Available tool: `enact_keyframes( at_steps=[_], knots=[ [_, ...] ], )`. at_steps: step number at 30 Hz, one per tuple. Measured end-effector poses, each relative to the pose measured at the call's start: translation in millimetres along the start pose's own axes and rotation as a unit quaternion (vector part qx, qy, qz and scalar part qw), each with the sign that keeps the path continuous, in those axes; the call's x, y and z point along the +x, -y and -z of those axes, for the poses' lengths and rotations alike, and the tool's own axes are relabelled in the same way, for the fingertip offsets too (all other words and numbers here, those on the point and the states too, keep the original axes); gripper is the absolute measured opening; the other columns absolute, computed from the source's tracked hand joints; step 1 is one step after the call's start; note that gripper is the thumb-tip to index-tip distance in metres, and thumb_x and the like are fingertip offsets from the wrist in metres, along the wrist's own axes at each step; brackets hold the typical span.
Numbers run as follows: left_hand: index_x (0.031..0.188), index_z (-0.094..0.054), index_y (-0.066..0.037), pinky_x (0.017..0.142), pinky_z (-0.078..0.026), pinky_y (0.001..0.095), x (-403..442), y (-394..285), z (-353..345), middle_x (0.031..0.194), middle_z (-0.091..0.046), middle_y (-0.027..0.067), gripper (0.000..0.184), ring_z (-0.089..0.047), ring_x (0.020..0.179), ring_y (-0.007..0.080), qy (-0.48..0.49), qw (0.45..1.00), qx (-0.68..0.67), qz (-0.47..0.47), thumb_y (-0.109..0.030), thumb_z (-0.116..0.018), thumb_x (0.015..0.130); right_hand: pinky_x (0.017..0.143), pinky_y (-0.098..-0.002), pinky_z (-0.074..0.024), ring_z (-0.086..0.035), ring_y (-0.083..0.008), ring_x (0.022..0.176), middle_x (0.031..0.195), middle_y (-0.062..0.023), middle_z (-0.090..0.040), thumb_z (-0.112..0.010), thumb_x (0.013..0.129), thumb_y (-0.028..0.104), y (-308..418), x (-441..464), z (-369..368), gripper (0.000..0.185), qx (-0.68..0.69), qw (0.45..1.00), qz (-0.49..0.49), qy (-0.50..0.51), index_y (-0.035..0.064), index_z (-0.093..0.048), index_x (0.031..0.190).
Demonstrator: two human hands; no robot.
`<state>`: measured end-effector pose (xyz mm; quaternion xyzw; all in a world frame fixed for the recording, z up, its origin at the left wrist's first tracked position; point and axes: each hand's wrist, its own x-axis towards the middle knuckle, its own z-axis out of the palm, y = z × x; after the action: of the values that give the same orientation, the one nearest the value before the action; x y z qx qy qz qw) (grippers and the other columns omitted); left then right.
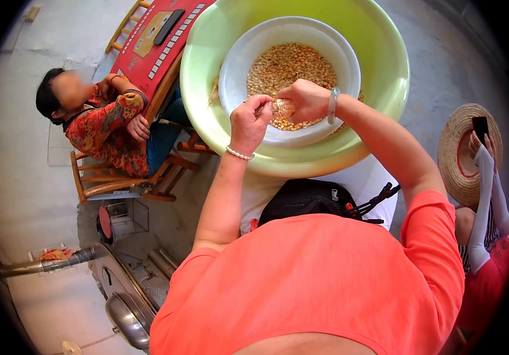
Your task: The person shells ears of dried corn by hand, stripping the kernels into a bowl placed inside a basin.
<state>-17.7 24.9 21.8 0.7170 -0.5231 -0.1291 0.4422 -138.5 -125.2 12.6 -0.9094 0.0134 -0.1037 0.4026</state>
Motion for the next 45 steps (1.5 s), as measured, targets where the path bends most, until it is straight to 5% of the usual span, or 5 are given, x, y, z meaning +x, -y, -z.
enact_keyframes(
  at_steps=[5, 11, 17, 23, 45],
  knots=[
    [0.092, -0.062, 0.0, 0.065, -0.046, 0.0195, 0, 3, 0, 0.081, -0.062, 0.0019, 0.011, -0.055, 0.072, 0.0054, 0.01, 0.999, -0.015, -0.043, -0.006, -0.061, 0.082, 0.055, -0.0425, -0.0427, -0.055, -0.0356, 0.059, 0.06, -0.0184, -0.054, -0.065, 0.057, 0.011, 2, 1, 4, 0.019, -0.025, 0.999, -0.019, 0.007, 0.0007, -0.053, 0.068],
    [0.093, -0.059, 0.002, 0.07, -0.048, 0.0201, -2, 15, -1, 0.087, -0.063, 0.0043, 0.012, -0.058, 0.077, 0.0078, 0.069, 0.991, -0.107, 0.046, -0.005, -0.061, 0.084, 0.057, -0.0435, -0.044, -0.057, -0.036, 0.064, 0.063, -0.0177, -0.057, -0.065, 0.057, 0.011, 6, -1, 5, 0.02, -0.086, 0.995, -0.033, 0.035, 0.0019, -0.057, 0.073],
    [0.094, -0.059, 0.003, 0.073, -0.048, 0.0214, 3, 27, -6, 0.091, -0.064, 0.007, 0.011, -0.059, 0.081, 0.0088, 0.028, 0.976, -0.194, 0.098, -0.004, -0.058, 0.084, 0.058, -0.0442, -0.045, -0.058, -0.0357, 0.066, 0.064, -0.0171, -0.058, -0.065, 0.056, 0.01, 2, 0, 2, 0.02, -0.126, 0.991, -0.04, 0.033, 0.0036, -0.058, 0.075],
    [0.094, -0.06, 0.002, 0.076, -0.048, 0.0222, 0, 18, -2, 0.092, -0.063, 0.0061, 0.016, -0.059, 0.085, 0.0105, 0.052, 0.996, -0.057, 0.046, -0.005, -0.064, 0.081, 0.059, -0.044, -0.0454, -0.058, -0.0357, 0.067, 0.065, -0.0165, -0.058, -0.064, 0.056, 0.009, 5, -1, 4, 0.02, -0.137, 0.989, -0.045, 0.026, 0.0037, -0.059, 0.074],
    [0.086, -0.056, -0.001, 0.062, -0.045, 0.0215, 3, 5, -5, 0.077, -0.056, 0.0018, 0.009, -0.053, 0.068, 0.0089, 0.096, 0.959, -0.238, 0.12, -0.001, -0.062, 0.079, 0.055, -0.0423, -0.0454, -0.057, -0.0351, 0.062, 0.064, -0.0148, -0.059, -0.062, 0.054, 0.012, 1, -6, 5, 0.015, -0.131, 0.989, 0.067, 0.009, 0.0067, -0.061, 0.069]
  ],
)
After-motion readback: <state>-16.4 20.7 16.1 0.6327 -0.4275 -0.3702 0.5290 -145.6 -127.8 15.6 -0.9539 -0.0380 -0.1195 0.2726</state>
